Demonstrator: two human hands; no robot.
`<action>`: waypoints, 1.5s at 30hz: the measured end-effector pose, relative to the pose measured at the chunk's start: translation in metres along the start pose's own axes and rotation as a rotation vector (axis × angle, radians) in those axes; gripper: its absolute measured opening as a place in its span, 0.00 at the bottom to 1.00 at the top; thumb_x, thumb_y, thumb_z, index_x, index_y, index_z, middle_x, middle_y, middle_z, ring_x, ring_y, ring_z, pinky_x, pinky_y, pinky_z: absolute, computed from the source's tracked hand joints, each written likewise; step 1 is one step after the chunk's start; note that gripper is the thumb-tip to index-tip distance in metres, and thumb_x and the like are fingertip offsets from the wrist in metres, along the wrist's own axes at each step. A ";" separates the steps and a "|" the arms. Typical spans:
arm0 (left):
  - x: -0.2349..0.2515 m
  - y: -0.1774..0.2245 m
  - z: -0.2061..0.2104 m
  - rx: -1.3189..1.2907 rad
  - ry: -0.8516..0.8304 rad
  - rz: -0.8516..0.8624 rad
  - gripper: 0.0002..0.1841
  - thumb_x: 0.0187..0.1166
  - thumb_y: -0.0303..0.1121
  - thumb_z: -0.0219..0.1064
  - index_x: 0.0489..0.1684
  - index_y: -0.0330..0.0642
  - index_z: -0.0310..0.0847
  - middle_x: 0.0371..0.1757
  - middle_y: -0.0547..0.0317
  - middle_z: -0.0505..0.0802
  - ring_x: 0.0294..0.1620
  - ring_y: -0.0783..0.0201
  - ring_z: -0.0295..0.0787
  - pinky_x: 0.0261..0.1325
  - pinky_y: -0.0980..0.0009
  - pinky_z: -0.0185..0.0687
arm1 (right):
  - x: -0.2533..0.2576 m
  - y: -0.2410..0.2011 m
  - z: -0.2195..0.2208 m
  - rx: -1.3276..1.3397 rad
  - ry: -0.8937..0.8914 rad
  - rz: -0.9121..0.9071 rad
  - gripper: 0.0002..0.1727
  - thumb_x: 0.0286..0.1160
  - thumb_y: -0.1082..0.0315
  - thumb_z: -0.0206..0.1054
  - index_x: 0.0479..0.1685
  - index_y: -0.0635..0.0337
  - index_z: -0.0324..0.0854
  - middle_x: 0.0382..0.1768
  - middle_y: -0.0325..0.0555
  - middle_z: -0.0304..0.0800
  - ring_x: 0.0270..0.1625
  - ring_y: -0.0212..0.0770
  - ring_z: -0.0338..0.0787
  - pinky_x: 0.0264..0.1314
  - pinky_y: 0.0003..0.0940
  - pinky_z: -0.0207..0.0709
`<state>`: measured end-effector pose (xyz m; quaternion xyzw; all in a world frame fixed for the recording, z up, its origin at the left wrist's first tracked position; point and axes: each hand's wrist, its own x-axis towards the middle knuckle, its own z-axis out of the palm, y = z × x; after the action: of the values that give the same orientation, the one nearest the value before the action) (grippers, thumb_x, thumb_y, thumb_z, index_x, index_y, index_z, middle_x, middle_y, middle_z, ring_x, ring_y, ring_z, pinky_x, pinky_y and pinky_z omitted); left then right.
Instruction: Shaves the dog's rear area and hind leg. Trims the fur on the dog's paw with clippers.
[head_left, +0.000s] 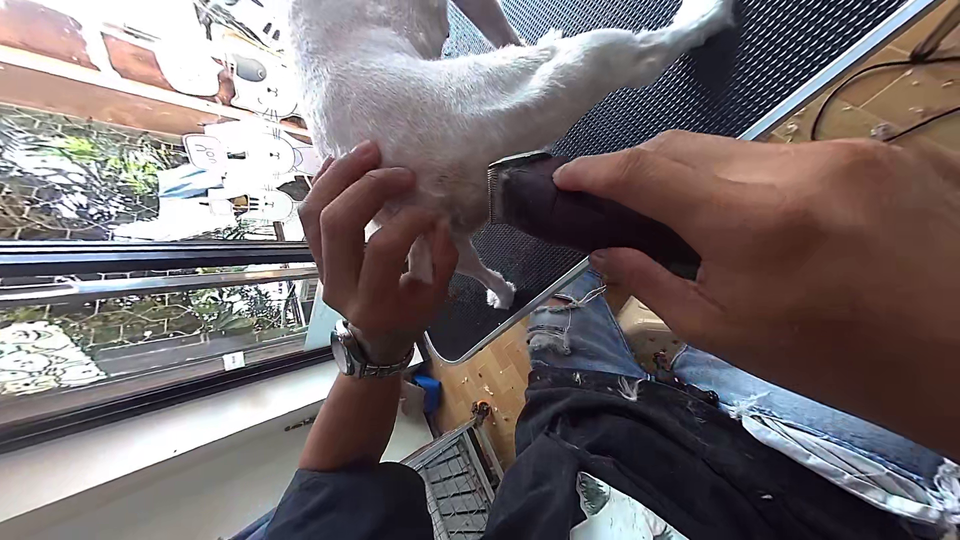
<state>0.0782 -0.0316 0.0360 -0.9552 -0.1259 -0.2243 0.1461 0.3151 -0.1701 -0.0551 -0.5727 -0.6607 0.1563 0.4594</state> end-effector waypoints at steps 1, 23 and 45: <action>-0.001 -0.002 -0.003 0.026 -0.029 0.009 0.06 0.79 0.34 0.71 0.44 0.42 0.86 0.64 0.49 0.88 0.79 0.47 0.74 0.82 0.50 0.68 | 0.004 0.000 0.000 -0.016 -0.013 -0.006 0.24 0.81 0.54 0.60 0.74 0.46 0.81 0.43 0.46 0.87 0.31 0.50 0.86 0.21 0.46 0.69; 0.080 -0.034 -0.014 -0.234 -0.622 0.219 0.12 0.79 0.41 0.68 0.52 0.48 0.89 0.76 0.42 0.83 0.86 0.42 0.67 0.88 0.34 0.43 | -0.045 -0.036 0.113 1.092 0.264 0.467 0.24 0.78 0.66 0.66 0.74 0.53 0.73 0.51 0.37 0.91 0.41 0.31 0.94 0.38 0.28 0.92; 0.096 -0.031 -0.017 -0.274 -0.573 0.252 0.11 0.83 0.35 0.63 0.49 0.41 0.89 0.64 0.43 0.88 0.79 0.47 0.76 0.87 0.38 0.50 | -0.011 -0.047 0.122 1.279 0.503 0.164 0.22 0.81 0.69 0.62 0.72 0.66 0.70 0.48 0.43 0.90 0.38 0.31 0.92 0.33 0.26 0.90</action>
<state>0.1457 0.0081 0.1021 -0.9982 -0.0118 0.0583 0.0018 0.1895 -0.1545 -0.0903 -0.2562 -0.2665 0.4119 0.8329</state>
